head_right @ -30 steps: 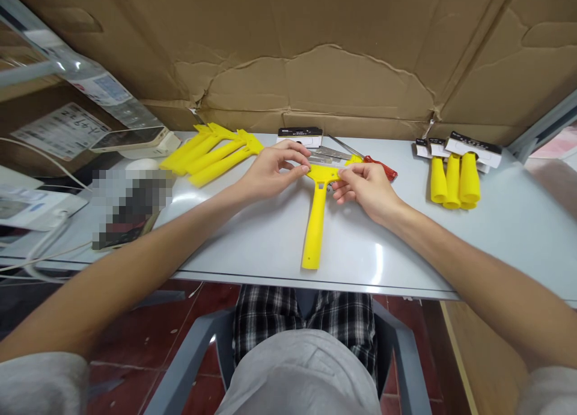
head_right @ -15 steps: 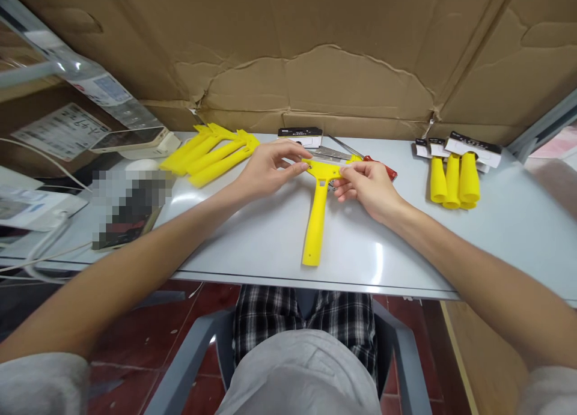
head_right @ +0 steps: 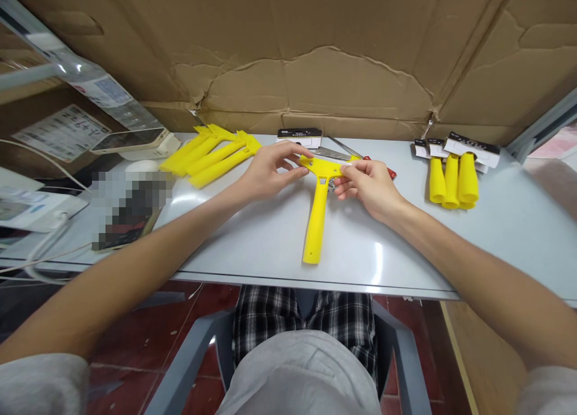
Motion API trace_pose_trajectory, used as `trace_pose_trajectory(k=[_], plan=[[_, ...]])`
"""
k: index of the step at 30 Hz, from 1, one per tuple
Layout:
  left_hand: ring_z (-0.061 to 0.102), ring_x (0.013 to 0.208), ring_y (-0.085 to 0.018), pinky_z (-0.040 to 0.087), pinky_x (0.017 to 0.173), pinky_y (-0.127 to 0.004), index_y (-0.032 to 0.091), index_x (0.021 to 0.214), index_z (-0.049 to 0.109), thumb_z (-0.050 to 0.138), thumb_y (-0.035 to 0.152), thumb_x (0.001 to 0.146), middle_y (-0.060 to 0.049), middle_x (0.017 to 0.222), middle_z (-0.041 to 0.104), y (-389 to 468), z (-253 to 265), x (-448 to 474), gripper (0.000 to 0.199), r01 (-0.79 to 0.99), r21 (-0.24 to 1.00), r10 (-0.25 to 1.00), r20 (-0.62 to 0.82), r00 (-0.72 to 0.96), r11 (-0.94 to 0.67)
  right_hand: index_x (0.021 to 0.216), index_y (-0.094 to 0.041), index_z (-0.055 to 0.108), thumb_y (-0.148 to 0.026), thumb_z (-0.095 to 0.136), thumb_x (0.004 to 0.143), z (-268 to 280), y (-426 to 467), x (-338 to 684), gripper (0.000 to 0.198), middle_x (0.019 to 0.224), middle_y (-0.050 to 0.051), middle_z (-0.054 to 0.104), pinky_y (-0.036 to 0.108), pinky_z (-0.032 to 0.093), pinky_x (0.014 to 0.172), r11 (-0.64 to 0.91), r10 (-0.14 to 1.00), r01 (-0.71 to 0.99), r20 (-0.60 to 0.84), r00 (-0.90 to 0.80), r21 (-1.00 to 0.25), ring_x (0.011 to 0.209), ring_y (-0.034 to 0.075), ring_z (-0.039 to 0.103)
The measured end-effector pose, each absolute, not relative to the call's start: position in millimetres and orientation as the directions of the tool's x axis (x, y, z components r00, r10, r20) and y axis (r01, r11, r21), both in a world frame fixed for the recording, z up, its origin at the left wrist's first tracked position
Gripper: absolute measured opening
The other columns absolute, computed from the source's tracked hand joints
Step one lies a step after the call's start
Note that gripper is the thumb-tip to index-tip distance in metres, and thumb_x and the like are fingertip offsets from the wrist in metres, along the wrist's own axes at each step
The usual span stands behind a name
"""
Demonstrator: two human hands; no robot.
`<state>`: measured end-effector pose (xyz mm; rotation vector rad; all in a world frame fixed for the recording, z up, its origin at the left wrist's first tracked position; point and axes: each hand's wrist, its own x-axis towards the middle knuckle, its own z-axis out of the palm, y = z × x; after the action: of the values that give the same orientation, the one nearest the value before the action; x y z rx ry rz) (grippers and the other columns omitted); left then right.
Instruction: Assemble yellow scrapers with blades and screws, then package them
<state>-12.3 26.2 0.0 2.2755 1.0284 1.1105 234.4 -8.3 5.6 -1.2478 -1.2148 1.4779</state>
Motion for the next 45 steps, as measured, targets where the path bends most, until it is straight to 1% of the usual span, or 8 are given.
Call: trace_pose_trajectory(k=[15,18,22,28,34,39,42,45], plan=[[0.072,0.106,-0.021,0.063,0.079,-0.031,0.024,0.107,0.080,0.072,0.031,0.093,-0.008,0.126,0.074,25.4,-3.9,-12.8,0.018,0.462,0.565,0.730,0.541,0.418,-0.684,0.100,-0.008,0.053,-0.033,0.066,0.091,6.4,-8.6,233.6,0.030,0.091,0.011,0.068,0.019,0.055,0.061,-0.191,0.970,-0.011,-0.187,-0.157,-0.982,0.069,0.007,0.065],[0.070,0.115,-0.022,0.064,0.083,-0.033,0.027,0.113,0.081,0.072,0.032,0.095,-0.009,0.141,0.068,24.5,-5.5,-12.6,0.021,0.458,0.546,0.712,0.571,0.408,-0.701,0.101,-0.008,0.053,-0.035,0.068,0.091,5.9,-8.5,234.1,0.033,0.092,0.011,0.068,0.019,0.055,0.061,-0.192,0.969,-0.007,-0.189,-0.156,-0.981,0.069,0.007,0.065],[0.070,0.106,-0.020,0.064,0.082,-0.032,0.029,0.127,0.076,0.074,0.036,0.096,-0.009,0.136,0.070,25.7,-7.1,-13.2,0.032,0.449,0.529,0.693,0.586,0.420,-0.720,0.102,-0.008,0.054,-0.034,0.067,0.091,5.7,-8.3,233.9,0.032,0.092,0.011,0.069,0.019,0.055,0.061,-0.193,0.969,-0.007,-0.190,-0.161,-0.981,0.069,0.007,0.065],[0.070,0.111,-0.022,0.063,0.082,-0.034,0.025,0.105,0.079,0.070,0.029,0.097,-0.008,0.125,0.072,25.9,-8.5,-12.6,0.012,0.439,0.489,0.655,0.611,0.444,-0.754,0.101,-0.007,0.053,-0.030,0.060,0.093,7.2,-9.2,233.1,0.025,0.093,0.012,0.068,0.020,0.054,0.061,-0.187,0.970,-0.002,-0.185,-0.156,-0.982,0.067,0.008,0.065],[0.071,0.101,-0.018,0.063,0.080,-0.032,0.026,0.124,0.072,0.074,0.025,0.091,-0.009,0.135,0.067,20.1,-6.2,-8.3,0.033,0.495,0.556,0.733,0.608,0.306,-0.668,0.104,-0.007,0.054,-0.029,0.058,0.094,5.3,-8.2,233.3,0.025,0.093,0.011,0.067,0.020,0.056,0.063,-0.181,0.974,-0.042,-0.173,-0.143,-0.983,0.068,0.008,0.066],[0.074,0.090,-0.017,0.061,0.069,-0.030,0.026,0.130,0.061,0.084,0.032,0.084,-0.012,0.138,0.064,5.1,3.1,2.3,0.051,0.422,0.805,0.909,0.377,0.179,-0.417,0.109,-0.007,0.055,-0.028,0.055,0.097,7.4,-8.7,229.4,0.024,0.097,0.010,0.068,0.019,0.059,0.068,-0.209,0.976,-0.104,-0.201,-0.079,-0.972,0.073,0.005,0.066],[0.074,0.084,-0.018,0.064,0.068,-0.036,0.030,0.148,0.046,0.091,0.037,0.078,-0.015,0.144,0.060,-11.9,9.1,10.8,0.084,0.335,0.926,0.957,0.081,0.278,-0.176,0.110,-0.008,0.053,-0.029,0.054,0.099,7.6,-9.4,227.3,0.024,0.095,0.009,0.068,0.017,0.060,0.071,-0.221,0.975,-0.133,-0.215,-0.052,-0.966,0.075,0.003,0.065],[0.073,0.083,-0.015,0.065,0.076,-0.037,0.031,0.155,0.038,0.092,0.027,0.075,-0.014,0.141,0.063,-23.5,9.6,15.3,0.097,0.327,0.934,0.931,0.014,0.364,-0.142,0.111,-0.008,0.052,-0.030,0.058,0.098,5.1,-9.8,227.6,0.026,0.097,0.010,0.068,0.018,0.061,0.073,-0.233,0.971,-0.134,-0.222,-0.089,-0.963,0.077,0.004,0.066]])
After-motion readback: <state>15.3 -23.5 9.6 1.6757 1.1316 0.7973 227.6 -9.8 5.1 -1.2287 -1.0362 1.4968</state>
